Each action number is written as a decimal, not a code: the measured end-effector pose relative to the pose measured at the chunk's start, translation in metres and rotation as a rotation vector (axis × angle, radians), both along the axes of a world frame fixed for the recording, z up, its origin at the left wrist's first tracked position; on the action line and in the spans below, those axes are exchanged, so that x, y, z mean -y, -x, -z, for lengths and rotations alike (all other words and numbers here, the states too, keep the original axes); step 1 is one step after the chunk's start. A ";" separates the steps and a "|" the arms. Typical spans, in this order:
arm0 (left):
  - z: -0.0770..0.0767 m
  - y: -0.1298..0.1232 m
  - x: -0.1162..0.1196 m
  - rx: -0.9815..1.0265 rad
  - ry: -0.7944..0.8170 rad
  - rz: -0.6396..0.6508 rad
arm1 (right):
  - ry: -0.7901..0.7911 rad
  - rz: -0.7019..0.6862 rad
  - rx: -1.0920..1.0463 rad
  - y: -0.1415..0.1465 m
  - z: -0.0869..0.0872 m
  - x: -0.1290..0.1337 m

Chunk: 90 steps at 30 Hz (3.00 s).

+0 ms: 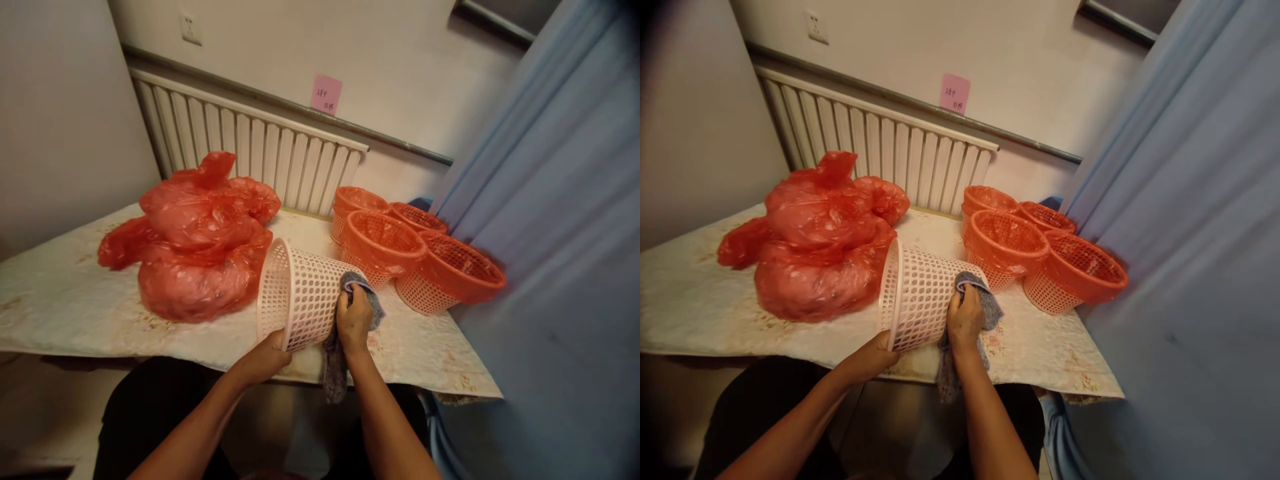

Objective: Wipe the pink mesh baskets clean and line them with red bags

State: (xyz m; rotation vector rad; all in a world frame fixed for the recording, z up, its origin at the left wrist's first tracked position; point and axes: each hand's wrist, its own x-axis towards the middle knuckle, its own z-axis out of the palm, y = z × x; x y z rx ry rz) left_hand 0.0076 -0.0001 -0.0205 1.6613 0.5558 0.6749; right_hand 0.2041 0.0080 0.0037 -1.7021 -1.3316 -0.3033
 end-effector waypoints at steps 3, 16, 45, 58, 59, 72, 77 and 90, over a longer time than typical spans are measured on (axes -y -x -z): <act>0.003 0.001 -0.003 0.019 0.009 -0.006 | 0.010 -0.133 0.020 0.021 -0.018 -0.001; 0.004 0.009 0.000 -0.033 0.086 -0.087 | -0.214 -0.391 0.011 0.097 0.062 0.065; -0.018 -0.002 0.015 0.172 -0.019 -0.191 | -0.136 -0.431 -0.056 0.091 -0.041 0.018; -0.016 -0.006 0.011 0.379 0.290 0.002 | 0.207 -0.114 0.053 -0.035 -0.035 -0.058; -0.015 -0.006 0.011 0.377 0.298 -0.001 | 0.212 -0.064 0.026 -0.048 -0.031 -0.059; -0.005 0.009 0.003 0.199 0.172 -0.021 | -0.036 0.230 -0.236 -0.049 0.035 0.011; -0.005 0.008 0.002 0.093 0.127 -0.013 | -0.133 0.030 -0.176 0.026 0.055 0.037; 0.017 0.020 0.010 -0.084 -0.151 -0.008 | -0.133 -0.368 0.145 0.089 -0.027 0.013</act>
